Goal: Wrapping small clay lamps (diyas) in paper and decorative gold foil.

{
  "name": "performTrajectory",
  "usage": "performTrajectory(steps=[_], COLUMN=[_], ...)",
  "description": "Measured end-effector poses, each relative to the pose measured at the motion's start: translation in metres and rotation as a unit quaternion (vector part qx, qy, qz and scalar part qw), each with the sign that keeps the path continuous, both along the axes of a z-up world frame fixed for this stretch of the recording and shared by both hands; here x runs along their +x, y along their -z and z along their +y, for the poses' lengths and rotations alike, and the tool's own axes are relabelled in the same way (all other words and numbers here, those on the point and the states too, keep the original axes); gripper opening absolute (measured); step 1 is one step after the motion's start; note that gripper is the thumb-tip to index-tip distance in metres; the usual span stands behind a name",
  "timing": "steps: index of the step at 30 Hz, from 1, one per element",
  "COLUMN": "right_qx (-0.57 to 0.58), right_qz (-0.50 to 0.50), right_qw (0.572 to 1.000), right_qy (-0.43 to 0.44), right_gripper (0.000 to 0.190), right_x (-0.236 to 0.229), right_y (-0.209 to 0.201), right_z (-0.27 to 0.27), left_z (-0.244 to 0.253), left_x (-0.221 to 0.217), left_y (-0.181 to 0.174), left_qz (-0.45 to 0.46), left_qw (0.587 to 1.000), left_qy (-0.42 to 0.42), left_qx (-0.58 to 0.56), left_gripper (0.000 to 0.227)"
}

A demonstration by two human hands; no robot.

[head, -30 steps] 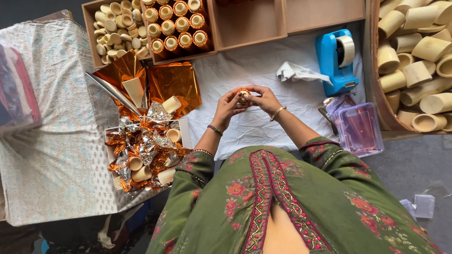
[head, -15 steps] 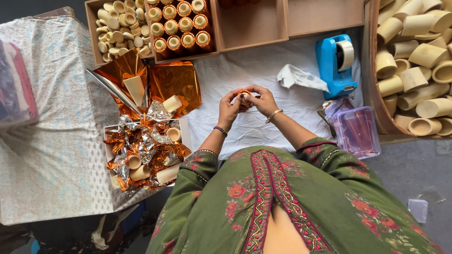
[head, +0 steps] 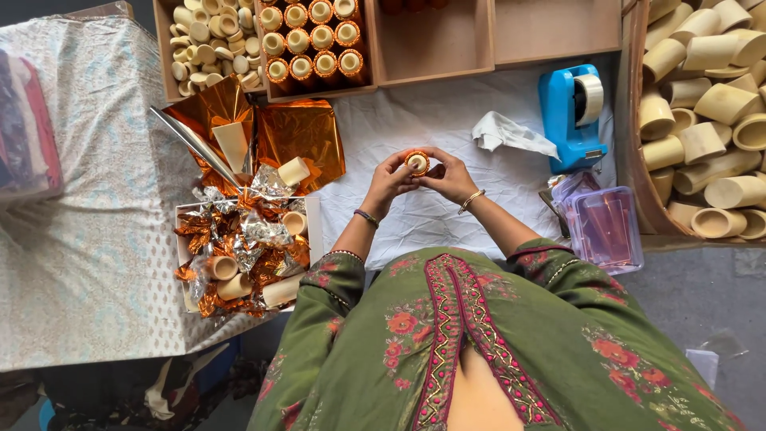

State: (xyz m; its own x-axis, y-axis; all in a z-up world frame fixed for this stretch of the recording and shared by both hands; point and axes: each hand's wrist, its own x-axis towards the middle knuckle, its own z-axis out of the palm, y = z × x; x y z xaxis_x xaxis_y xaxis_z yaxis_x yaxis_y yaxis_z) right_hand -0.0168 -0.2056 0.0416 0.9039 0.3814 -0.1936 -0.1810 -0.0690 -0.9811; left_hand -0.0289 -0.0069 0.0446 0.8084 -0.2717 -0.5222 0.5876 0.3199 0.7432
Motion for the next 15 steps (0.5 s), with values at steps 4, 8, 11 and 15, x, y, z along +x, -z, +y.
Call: performTrajectory(steps=[4, 8, 11, 15], right_qx=[-0.078, -0.111, -0.159, -0.198], right_qz=[-0.038, -0.085, -0.172, -0.242], right_qw=[0.996, 0.99, 0.972, 0.948], right_qy=[-0.006, 0.007, 0.03, 0.066], right_gripper=[0.059, 0.059, 0.058, 0.055], right_x=[-0.001, 0.0, 0.0, 0.021], right_y=[-0.002, -0.012, -0.025, -0.041], right_z=[-0.001, 0.001, 0.004, -0.001], left_z=[-0.005, -0.008, -0.009, 0.01], left_x=[-0.001, -0.003, -0.002, -0.007], left_y=[0.006, 0.032, 0.013, 0.028], left_qz=[-0.047, -0.104, -0.107, -0.138], left_qw=[0.998, 0.993, 0.989, 0.961], left_qy=[-0.009, -0.026, -0.036, -0.101], left_qx=[0.034, 0.049, 0.099, 0.219], left_gripper=[0.044, 0.045, 0.05, 0.049])
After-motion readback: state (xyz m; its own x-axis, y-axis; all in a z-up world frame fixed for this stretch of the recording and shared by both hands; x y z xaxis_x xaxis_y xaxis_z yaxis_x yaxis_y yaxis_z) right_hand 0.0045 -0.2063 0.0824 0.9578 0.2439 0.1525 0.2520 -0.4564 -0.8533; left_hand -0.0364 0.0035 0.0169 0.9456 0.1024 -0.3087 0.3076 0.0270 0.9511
